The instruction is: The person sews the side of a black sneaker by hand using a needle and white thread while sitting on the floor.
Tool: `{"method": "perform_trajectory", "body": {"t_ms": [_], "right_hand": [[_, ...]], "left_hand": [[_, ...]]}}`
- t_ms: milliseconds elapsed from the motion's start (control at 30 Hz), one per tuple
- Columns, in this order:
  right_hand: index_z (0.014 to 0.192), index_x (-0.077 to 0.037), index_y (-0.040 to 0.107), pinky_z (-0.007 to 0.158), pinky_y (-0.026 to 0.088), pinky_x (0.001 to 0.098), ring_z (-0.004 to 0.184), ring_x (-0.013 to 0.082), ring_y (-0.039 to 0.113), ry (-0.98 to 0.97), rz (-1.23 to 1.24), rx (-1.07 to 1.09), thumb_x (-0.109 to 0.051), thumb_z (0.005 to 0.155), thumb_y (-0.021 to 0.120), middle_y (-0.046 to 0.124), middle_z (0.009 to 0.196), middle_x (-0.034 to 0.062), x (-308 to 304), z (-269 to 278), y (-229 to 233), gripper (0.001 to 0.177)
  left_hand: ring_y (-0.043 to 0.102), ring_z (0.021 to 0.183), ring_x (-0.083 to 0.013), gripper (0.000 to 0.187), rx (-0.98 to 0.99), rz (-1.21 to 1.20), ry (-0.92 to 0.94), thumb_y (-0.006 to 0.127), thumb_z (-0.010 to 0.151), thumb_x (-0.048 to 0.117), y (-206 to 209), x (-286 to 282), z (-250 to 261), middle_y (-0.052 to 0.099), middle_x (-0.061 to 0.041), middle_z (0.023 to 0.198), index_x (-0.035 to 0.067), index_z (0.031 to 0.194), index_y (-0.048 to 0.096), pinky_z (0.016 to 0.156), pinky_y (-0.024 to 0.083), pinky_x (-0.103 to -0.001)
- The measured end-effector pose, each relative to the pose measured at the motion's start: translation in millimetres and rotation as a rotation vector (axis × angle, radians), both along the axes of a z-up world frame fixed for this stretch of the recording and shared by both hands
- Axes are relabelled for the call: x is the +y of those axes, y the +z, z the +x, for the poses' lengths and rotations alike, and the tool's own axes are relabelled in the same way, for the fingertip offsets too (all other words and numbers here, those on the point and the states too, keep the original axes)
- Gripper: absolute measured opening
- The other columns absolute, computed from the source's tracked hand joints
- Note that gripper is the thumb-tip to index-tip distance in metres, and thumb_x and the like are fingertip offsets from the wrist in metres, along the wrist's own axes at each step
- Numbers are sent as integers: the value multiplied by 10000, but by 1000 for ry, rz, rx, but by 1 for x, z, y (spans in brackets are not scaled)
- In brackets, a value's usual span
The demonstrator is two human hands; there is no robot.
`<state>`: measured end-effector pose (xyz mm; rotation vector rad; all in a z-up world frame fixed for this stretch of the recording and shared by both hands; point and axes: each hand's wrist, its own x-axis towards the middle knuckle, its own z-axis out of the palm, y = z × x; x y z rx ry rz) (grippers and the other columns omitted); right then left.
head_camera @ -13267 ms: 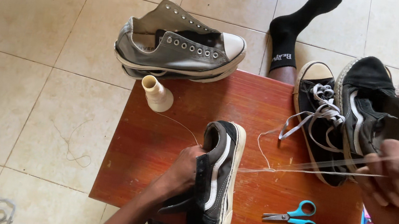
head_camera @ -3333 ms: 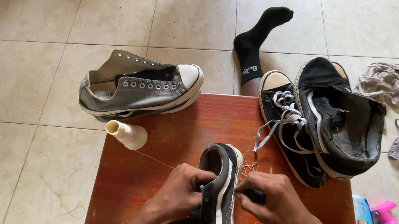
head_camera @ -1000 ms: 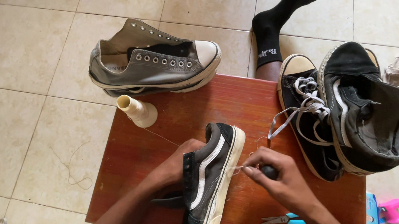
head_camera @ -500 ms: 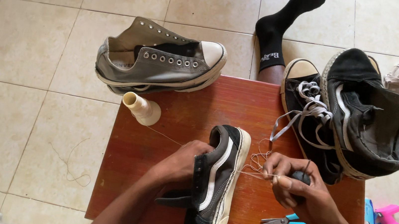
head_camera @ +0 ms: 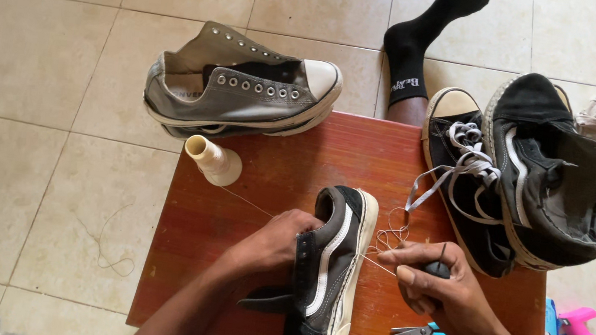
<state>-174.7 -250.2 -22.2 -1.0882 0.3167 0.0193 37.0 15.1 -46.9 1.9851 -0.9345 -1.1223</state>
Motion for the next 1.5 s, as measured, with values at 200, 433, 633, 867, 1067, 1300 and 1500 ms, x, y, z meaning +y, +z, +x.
{"method": "perform_trajectory", "body": {"t_ms": [200,433,633,867,1067,1300,1500], "right_hand": [[1120,119,861,400,266,244,443,90,400,1,126,-47,-33,1006,881,589,748,128,-16,5,9,191],[1729,-123,711,526,298,225,635,59,311,61,-705,38,-58,965,885,851,1657,-29,9,20,50,787],[1203,-356,923,565,567,396,671,206,717,155,-1544,-182,-356,1024,916,716,934,-64,-3,10,36,179],[1572,80,786,426,336,266,486,101,392,131,-252,10,-330,946,873,653,1149,77,-2,14,60,753],[1756,-95,641,915,578,257,1013,144,638,12,-1008,-123,-124,1057,841,866,1582,42,24,21,48,727],[1526,-95,840,831,673,325,742,96,827,-80,-1489,-296,-238,1039,946,972,1160,32,28,11,24,518],[1418,-431,951,733,674,316,733,35,993,355,-1225,353,-600,975,877,1058,826,-93,25,17,27,480]], "left_hand": [[420,860,-179,387,62,150,107,723,910,375,43,-7,-8,427,93,932,179,820,401,703,470,-446],[404,812,-190,376,37,108,78,700,896,360,36,-4,-5,445,25,812,165,840,384,686,440,-441],[378,849,-179,360,52,79,91,667,932,356,33,-4,-6,427,73,867,190,850,359,684,412,-451],[447,820,-131,374,52,74,98,716,924,345,41,-4,-8,463,87,863,196,830,386,671,449,-440],[368,802,-149,384,36,50,90,695,918,315,43,-3,-9,397,92,852,203,849,335,647,387,-442],[434,817,-161,375,87,115,126,703,921,361,48,-7,-7,465,56,838,177,806,398,679,438,-439],[405,776,-135,412,24,20,71,734,976,322,41,-5,-8,428,71,818,173,801,392,632,413,-436]]}}
